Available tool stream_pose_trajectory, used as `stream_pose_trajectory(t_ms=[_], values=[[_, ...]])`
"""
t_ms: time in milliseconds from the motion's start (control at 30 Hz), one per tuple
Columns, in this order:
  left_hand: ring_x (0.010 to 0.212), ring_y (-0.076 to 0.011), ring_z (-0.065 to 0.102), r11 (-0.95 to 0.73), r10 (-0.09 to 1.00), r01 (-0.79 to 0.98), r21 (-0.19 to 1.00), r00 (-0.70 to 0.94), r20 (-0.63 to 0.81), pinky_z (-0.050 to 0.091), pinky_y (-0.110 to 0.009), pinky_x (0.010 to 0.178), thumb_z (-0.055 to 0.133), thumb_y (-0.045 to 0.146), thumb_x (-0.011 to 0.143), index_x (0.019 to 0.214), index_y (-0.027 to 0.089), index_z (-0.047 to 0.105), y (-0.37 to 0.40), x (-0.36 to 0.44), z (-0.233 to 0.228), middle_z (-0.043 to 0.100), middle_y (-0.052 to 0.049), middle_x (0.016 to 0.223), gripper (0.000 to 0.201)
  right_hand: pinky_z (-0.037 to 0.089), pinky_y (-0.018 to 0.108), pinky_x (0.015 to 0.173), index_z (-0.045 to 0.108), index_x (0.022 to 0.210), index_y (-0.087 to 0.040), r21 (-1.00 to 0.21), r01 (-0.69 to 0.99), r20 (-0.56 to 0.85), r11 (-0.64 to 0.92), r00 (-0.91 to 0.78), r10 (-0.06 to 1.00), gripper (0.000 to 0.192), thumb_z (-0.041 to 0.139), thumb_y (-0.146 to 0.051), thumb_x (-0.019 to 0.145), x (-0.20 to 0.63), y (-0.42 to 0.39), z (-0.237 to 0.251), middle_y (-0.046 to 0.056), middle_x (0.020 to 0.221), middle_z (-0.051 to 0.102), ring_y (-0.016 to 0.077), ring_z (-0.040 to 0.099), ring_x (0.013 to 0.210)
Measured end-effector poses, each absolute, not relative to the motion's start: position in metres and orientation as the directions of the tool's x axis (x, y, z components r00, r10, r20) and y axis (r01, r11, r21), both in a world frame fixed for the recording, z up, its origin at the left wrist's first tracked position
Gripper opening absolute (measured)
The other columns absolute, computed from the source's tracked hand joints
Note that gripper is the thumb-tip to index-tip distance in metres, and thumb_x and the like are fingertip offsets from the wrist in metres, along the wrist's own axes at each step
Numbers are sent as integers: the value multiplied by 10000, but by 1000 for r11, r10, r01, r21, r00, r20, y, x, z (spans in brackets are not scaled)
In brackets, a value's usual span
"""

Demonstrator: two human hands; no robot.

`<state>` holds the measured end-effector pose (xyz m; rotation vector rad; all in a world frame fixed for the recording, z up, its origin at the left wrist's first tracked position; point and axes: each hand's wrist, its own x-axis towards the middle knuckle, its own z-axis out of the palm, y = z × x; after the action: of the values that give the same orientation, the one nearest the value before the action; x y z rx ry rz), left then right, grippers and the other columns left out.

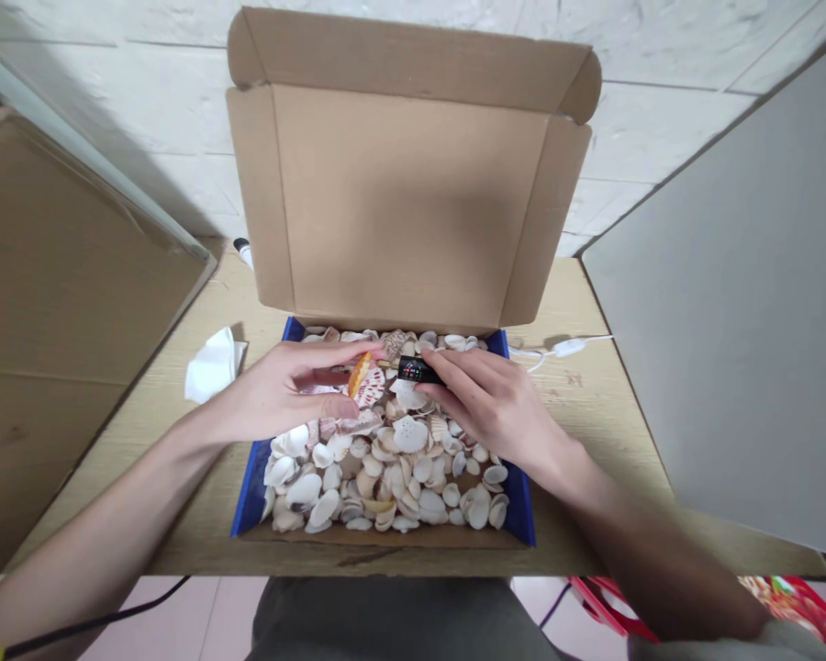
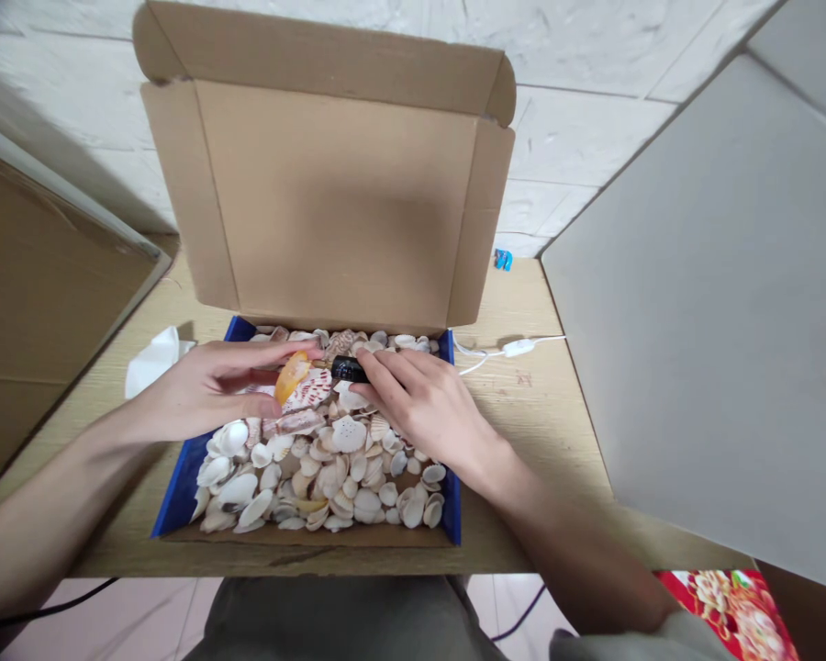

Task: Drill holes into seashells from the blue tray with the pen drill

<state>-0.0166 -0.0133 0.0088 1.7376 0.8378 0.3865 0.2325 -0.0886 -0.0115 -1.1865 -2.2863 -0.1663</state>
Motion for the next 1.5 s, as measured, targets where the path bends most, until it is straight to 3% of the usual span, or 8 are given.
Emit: stream_pose_trajectory(t_ms=[300, 667, 900, 1033, 1167, 1300, 1500], values=[[1121, -316, 644, -50, 709, 239, 970, 692, -134, 561, -409, 928, 752, 311, 766, 1281, 195, 629, -14, -16, 8, 656, -99, 1260, 541, 490, 336, 710, 576, 1202, -136, -109, 776, 617, 622, -437, 654, 320, 606, -180, 887, 235, -88, -15, 102, 1078, 709, 193, 630, 873], [1110, -293, 649, -87, 744, 399, 913, 635, -207, 547, -395, 923, 730, 330, 762, 1287, 227, 618, -16, 6, 27, 674, -59, 1237, 547, 523, 327, 729, 594, 1190, -137, -118, 817, 620, 564, -383, 685, 287, 561, -235, 923, 231, -87, -15, 106, 1024, 715, 183, 633, 834], [1120, -269, 645, -145, 770, 332, 932, 629, -104, 515, -403, 965, 683, 390, 811, 1294, 194, 606, -10, 15, 9, 654, -91, 1271, 527, 540, 329, 720, 622, 1153, -116, -142, 840, 629, 524, -332, 703, 276, 566, -247, 917, 231, -86, -16, 111, 980, 724, 196, 643, 821], [1010, -246, 691, -147, 767, 282, 948, 638, -71, 563, -370, 869, 675, 335, 803, 1391, 168, 499, -15, 12, 0, 659, -127, 1254, 636, 534, 332, 708, 620, 1171, -138, -154, 839, 624, 522, -327, 710, 283, 562, -257, 920, 232, -87, -16, 107, 983, 724, 195, 644, 825], [926, -227, 707, -149, 772, 285, 947, 631, -69, 577, -375, 863, 716, 287, 771, 1401, 166, 487, -24, 8, -2, 713, -104, 1136, 681, 542, 337, 739, 605, 1186, -142, -170, 802, 612, 573, -370, 699, 292, 564, -252, 918, 233, -87, -17, 98, 1005, 722, 191, 645, 857], [902, -199, 702, -201, 787, 307, 930, 617, -34, 571, -368, 893, 691, 266, 804, 1365, 149, 527, -29, 9, 1, 718, -83, 1122, 595, 543, 331, 717, 624, 1135, -105, -165, 789, 617, 592, -386, 686, 267, 573, -239, 910, 232, -87, -13, 112, 984, 721, 189, 647, 815], [961, -211, 694, -167, 792, 308, 937, 608, -59, 551, -357, 942, 681, 292, 829, 1388, 196, 502, -30, 9, 4, 719, -25, 1126, 595, 534, 310, 733, 625, 1138, -138, -159, 805, 600, 572, -381, 703, 243, 554, -224, 923, 231, -90, -6, 104, 990, 724, 180, 643, 806]])
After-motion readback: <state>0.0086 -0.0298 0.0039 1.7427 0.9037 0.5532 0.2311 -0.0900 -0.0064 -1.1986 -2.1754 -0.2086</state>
